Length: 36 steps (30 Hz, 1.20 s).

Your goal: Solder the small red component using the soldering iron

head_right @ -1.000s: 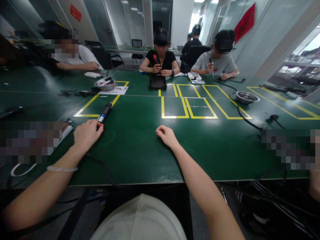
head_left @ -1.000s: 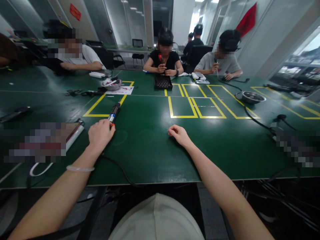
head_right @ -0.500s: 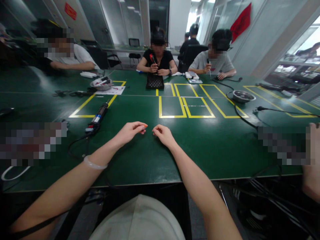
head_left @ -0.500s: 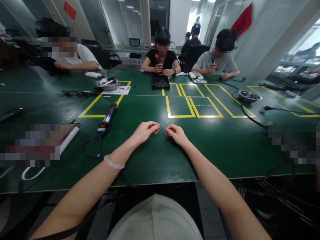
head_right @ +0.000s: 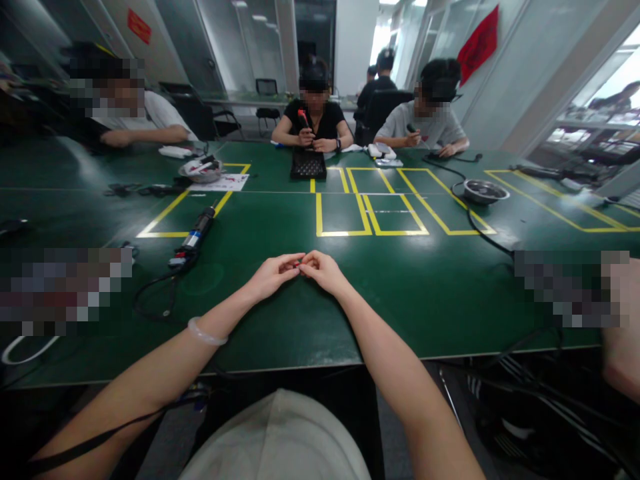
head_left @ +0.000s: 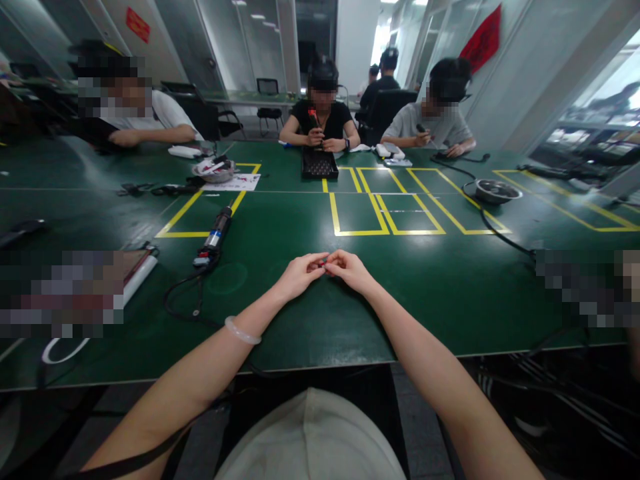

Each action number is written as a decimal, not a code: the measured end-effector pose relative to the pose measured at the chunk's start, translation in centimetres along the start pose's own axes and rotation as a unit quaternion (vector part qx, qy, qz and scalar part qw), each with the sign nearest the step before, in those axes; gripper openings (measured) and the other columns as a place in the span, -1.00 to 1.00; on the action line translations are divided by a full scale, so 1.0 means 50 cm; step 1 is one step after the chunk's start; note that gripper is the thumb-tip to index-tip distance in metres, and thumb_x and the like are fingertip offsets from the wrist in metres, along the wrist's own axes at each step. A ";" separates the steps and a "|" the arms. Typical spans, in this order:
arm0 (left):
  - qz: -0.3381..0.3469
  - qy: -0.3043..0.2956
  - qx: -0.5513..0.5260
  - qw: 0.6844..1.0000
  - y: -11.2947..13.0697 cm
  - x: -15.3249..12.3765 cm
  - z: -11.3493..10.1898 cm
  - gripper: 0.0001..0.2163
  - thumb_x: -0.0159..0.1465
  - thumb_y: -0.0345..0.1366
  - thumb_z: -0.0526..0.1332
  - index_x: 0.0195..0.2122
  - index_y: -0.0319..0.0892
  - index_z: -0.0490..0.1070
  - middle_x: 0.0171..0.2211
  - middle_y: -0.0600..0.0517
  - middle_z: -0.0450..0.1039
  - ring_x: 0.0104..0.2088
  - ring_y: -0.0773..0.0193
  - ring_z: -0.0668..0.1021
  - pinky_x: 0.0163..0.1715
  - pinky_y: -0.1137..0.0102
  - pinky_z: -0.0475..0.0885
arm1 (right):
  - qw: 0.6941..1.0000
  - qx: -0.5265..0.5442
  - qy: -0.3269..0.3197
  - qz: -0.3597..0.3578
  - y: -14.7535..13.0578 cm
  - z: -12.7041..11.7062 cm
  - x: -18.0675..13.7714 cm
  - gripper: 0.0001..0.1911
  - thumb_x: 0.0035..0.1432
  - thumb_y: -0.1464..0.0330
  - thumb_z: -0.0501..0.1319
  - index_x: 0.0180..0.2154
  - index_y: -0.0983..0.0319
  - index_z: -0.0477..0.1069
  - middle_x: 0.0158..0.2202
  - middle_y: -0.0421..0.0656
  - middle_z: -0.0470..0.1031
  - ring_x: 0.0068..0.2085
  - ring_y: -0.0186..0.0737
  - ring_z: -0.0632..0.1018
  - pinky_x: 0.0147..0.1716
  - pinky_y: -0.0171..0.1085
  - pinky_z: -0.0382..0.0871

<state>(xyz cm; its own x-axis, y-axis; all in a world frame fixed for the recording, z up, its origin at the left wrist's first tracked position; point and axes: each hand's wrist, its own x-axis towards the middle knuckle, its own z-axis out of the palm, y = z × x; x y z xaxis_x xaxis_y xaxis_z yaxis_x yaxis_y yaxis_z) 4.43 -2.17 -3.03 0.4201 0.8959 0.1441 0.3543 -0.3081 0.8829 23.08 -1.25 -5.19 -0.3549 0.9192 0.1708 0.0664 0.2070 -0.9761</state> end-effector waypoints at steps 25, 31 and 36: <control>0.007 0.047 -0.055 0.997 0.009 -0.006 -0.007 -0.77 0.17 -0.23 0.27 -0.19 -0.22 0.38 -0.22 -0.04 0.48 -0.24 0.26 0.54 -0.25 0.38 0.43 | 1.000 0.017 -0.011 -0.008 -0.013 0.006 -0.005 -0.71 0.04 0.23 0.31 -0.22 0.22 0.35 -0.33 -0.19 0.49 -0.41 -0.34 0.48 -0.36 -0.31 0.41; 0.020 0.063 -0.024 0.997 0.015 -0.008 -0.003 -0.77 0.16 -0.30 0.27 -0.16 -0.21 0.39 -0.17 -0.05 0.44 -0.20 0.26 0.52 -0.23 0.37 0.44 | 0.999 -0.007 -0.007 -0.032 -0.012 0.003 -0.005 -0.75 0.03 0.29 0.30 -0.23 0.23 0.36 -0.28 -0.17 0.48 -0.44 -0.38 0.42 -0.39 -0.33 0.34; 0.025 0.063 -0.020 0.997 0.015 -0.009 -0.003 -0.77 0.15 -0.36 0.26 -0.15 -0.20 0.40 -0.15 -0.04 0.43 -0.19 0.28 0.51 -0.24 0.38 0.44 | 0.999 -0.002 -0.011 -0.047 -0.008 0.002 -0.002 -0.76 0.03 0.33 0.28 -0.23 0.22 0.35 -0.27 -0.18 0.47 -0.44 -0.39 0.40 -0.41 -0.34 0.30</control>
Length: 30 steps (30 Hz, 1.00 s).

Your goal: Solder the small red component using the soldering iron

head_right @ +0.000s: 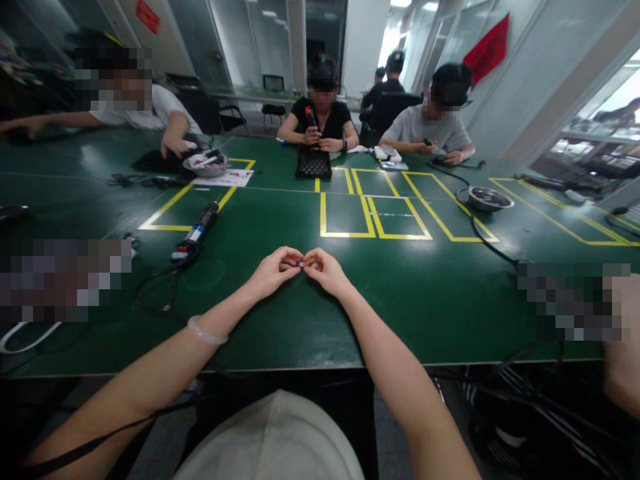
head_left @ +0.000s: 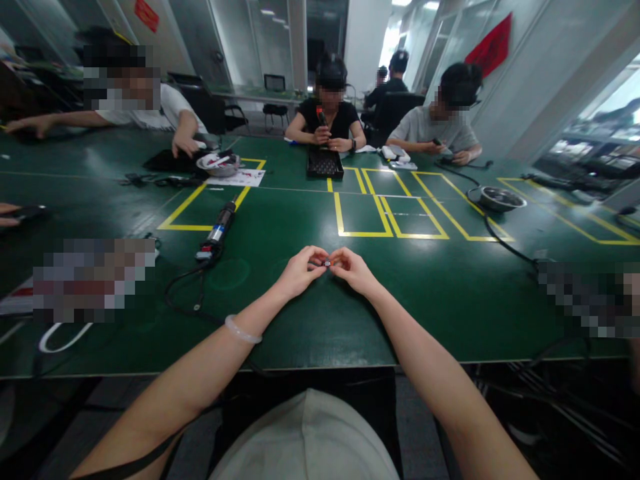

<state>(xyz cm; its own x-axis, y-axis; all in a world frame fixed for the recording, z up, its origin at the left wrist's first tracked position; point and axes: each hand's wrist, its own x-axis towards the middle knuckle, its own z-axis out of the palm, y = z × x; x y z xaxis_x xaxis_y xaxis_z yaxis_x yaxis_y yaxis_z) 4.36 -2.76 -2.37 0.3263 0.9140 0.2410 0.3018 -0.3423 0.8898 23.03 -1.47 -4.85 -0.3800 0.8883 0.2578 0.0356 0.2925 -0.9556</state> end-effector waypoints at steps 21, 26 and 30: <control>0.008 -0.022 -0.009 1.000 0.000 -0.001 -0.001 -0.76 0.15 -0.34 0.26 -0.14 -0.22 0.39 -0.19 -0.05 0.45 -0.24 0.29 0.52 -0.24 0.37 0.46 | 1.000 -0.001 -0.007 0.000 0.010 0.000 0.001 -0.76 0.00 0.44 0.19 -0.21 0.21 0.30 -0.32 -0.22 0.44 -0.45 -0.38 0.42 -0.39 -0.32 0.31; 0.024 -0.016 0.028 0.999 -0.004 -0.001 -0.003 -0.82 0.17 -0.30 0.26 -0.21 -0.20 0.42 -0.21 -0.02 0.42 -0.26 0.30 0.52 -0.27 0.40 0.45 | 1.000 -0.002 -0.016 0.003 0.009 0.001 0.000 -0.76 0.02 0.41 0.23 -0.21 0.21 0.31 -0.29 -0.21 0.46 -0.45 -0.38 0.42 -0.39 -0.31 0.33; 0.005 -0.011 0.030 0.999 -0.009 0.000 -0.005 -0.82 0.20 -0.26 0.23 -0.21 -0.20 0.42 -0.26 0.00 0.48 -0.30 0.30 0.53 -0.30 0.41 0.43 | 1.000 0.009 -0.012 0.006 0.008 0.003 0.000 -0.74 0.04 0.35 0.28 -0.21 0.21 0.32 -0.30 -0.20 0.46 -0.45 -0.38 0.42 -0.41 -0.32 0.33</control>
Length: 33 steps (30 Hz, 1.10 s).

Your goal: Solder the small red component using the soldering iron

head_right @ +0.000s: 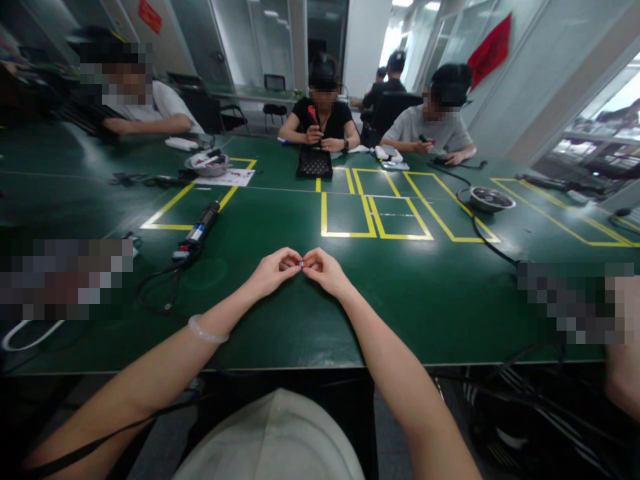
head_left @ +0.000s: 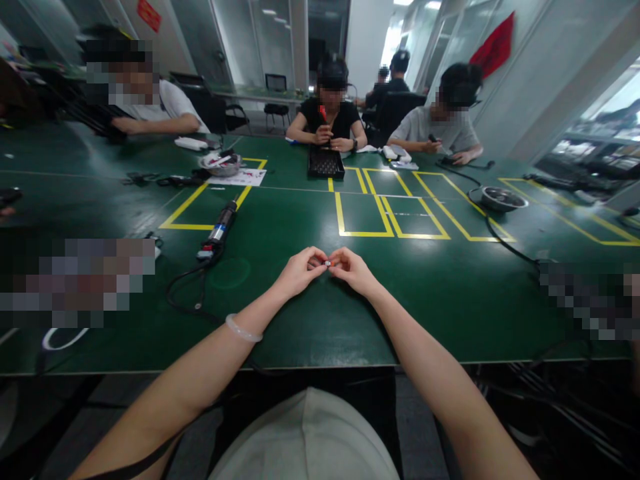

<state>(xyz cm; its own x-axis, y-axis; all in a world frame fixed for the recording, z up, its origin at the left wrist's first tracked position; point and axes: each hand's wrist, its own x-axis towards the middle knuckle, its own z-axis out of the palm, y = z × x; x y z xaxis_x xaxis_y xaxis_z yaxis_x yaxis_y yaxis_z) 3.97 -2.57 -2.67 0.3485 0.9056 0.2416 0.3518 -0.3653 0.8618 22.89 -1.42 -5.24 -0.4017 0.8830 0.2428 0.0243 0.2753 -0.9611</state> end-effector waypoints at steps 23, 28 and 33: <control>-0.004 -0.024 0.002 1.000 0.008 -0.004 -0.001 -0.79 0.24 -0.20 0.20 -0.17 -0.19 0.41 -0.26 -0.01 0.49 -0.28 0.27 0.53 -0.27 0.39 0.43 | 0.993 -0.119 0.022 0.001 -0.013 -0.001 -0.004 -0.78 0.06 0.28 0.28 -0.25 0.23 0.36 -0.42 -0.25 0.41 -0.46 -0.36 0.38 -0.42 -0.33 0.27; 0.047 -0.008 0.114 0.992 0.015 -0.004 -0.031 -0.78 0.30 -0.19 0.12 -0.13 -0.16 0.44 -0.17 -0.03 0.47 -0.18 0.22 0.52 -0.15 0.33 0.41 | 0.991 -0.131 0.029 -0.003 -0.011 -0.004 -0.006 -0.79 0.06 0.29 0.28 -0.26 0.24 0.37 -0.44 -0.26 0.40 -0.46 -0.35 0.39 -0.41 -0.32 0.26; 0.038 0.069 0.335 0.939 0.004 -0.002 -0.132 -0.75 0.33 -0.16 0.06 -0.10 -0.13 0.45 -0.05 -0.07 0.43 0.00 0.09 0.43 0.05 0.21 0.27 | 0.991 -0.133 0.026 0.008 -0.015 -0.004 -0.006 -0.78 0.06 0.29 0.27 -0.24 0.24 0.38 -0.44 -0.26 0.40 -0.46 -0.36 0.38 -0.40 -0.33 0.26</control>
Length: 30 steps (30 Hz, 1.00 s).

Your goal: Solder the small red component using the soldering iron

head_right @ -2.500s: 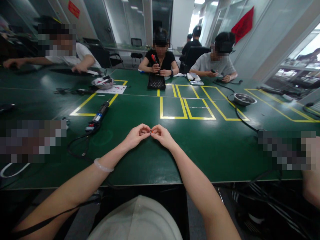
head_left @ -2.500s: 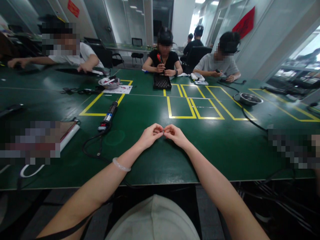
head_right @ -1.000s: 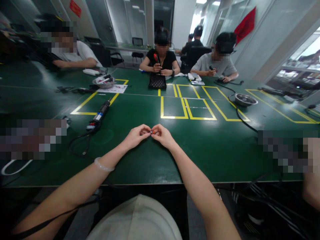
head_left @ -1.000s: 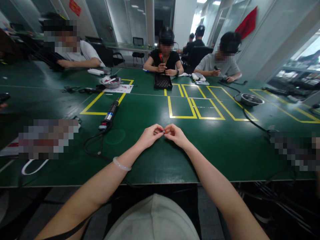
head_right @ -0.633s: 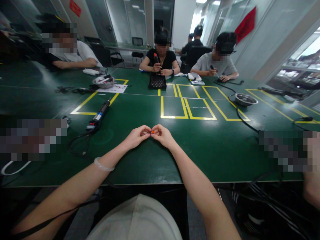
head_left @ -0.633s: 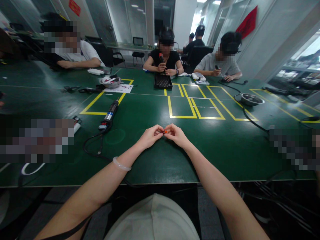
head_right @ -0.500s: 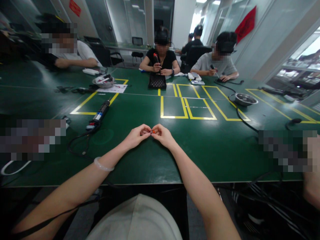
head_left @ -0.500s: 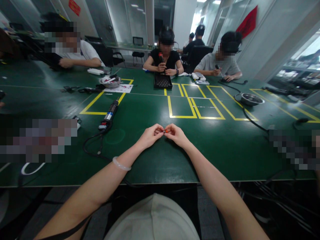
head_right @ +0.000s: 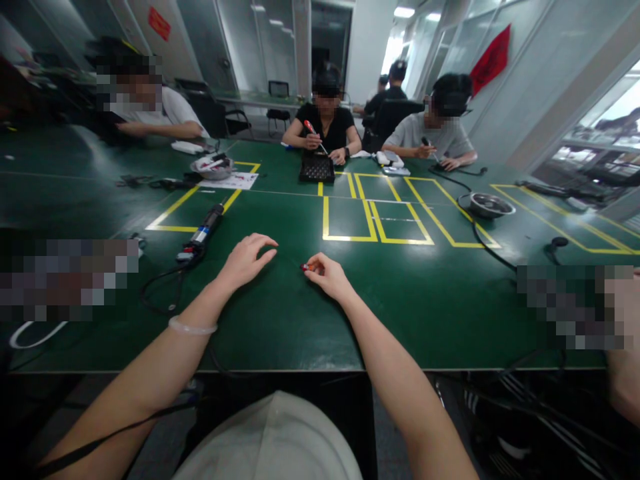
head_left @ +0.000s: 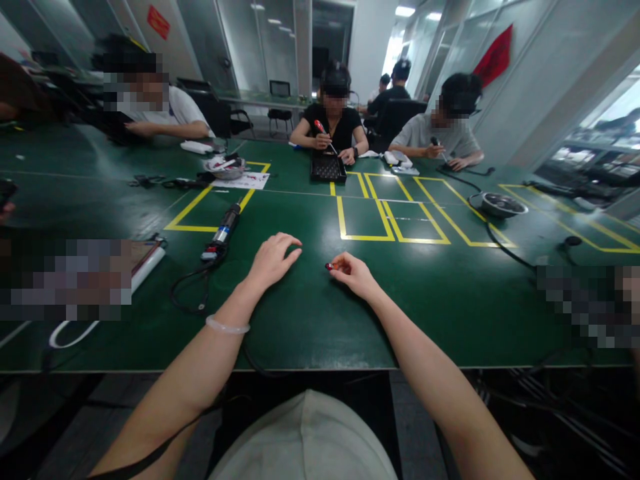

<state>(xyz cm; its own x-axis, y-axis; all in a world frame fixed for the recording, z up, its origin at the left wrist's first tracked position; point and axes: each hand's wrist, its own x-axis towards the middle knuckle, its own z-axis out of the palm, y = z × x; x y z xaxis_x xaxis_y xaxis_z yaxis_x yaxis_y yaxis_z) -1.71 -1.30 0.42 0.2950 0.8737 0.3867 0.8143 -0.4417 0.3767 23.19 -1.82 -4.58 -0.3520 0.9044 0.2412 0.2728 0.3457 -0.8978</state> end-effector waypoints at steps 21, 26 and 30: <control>-0.329 -0.092 0.225 0.912 -0.153 -0.042 -0.096 -0.42 0.23 -0.08 0.15 0.24 -0.22 0.17 0.02 -0.37 0.34 -0.04 -0.21 0.44 -0.20 0.08 0.39 | 1.000 -0.008 -0.012 -0.002 -0.003 0.004 -0.002 -0.79 0.09 0.28 0.25 -0.23 0.23 0.40 -0.39 -0.22 0.45 -0.43 -0.34 0.41 -0.39 -0.32 0.28; -0.245 -0.086 0.253 0.932 -0.074 -0.036 -0.060 -0.45 0.24 -0.07 0.13 0.21 -0.21 0.21 -0.03 -0.36 0.37 -0.08 -0.20 0.47 -0.21 0.11 0.39 | 1.000 -0.012 -0.005 -0.001 0.003 0.006 0.001 -0.78 0.09 0.26 0.25 -0.23 0.23 0.39 -0.40 -0.22 0.46 -0.43 -0.33 0.42 -0.39 -0.32 0.29; -0.175 -0.081 0.252 0.948 0.001 -0.028 -0.020 -0.47 0.24 -0.08 0.15 0.20 -0.21 0.23 -0.08 -0.32 0.40 -0.10 -0.14 0.47 -0.18 0.14 0.38 | 1.000 -0.008 0.002 -0.004 0.002 0.007 0.001 -0.78 0.08 0.26 0.25 -0.23 0.22 0.39 -0.41 -0.23 0.45 -0.45 -0.34 0.40 -0.41 -0.32 0.27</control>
<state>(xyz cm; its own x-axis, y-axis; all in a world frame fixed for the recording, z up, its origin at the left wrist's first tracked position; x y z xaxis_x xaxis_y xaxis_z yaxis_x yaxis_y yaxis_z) -2.61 -2.76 0.75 0.0019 0.9868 0.1619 1.0000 -0.0006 -0.0080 22.91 -1.80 -4.80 -0.3508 0.9024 0.2502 0.2837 0.3570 -0.8900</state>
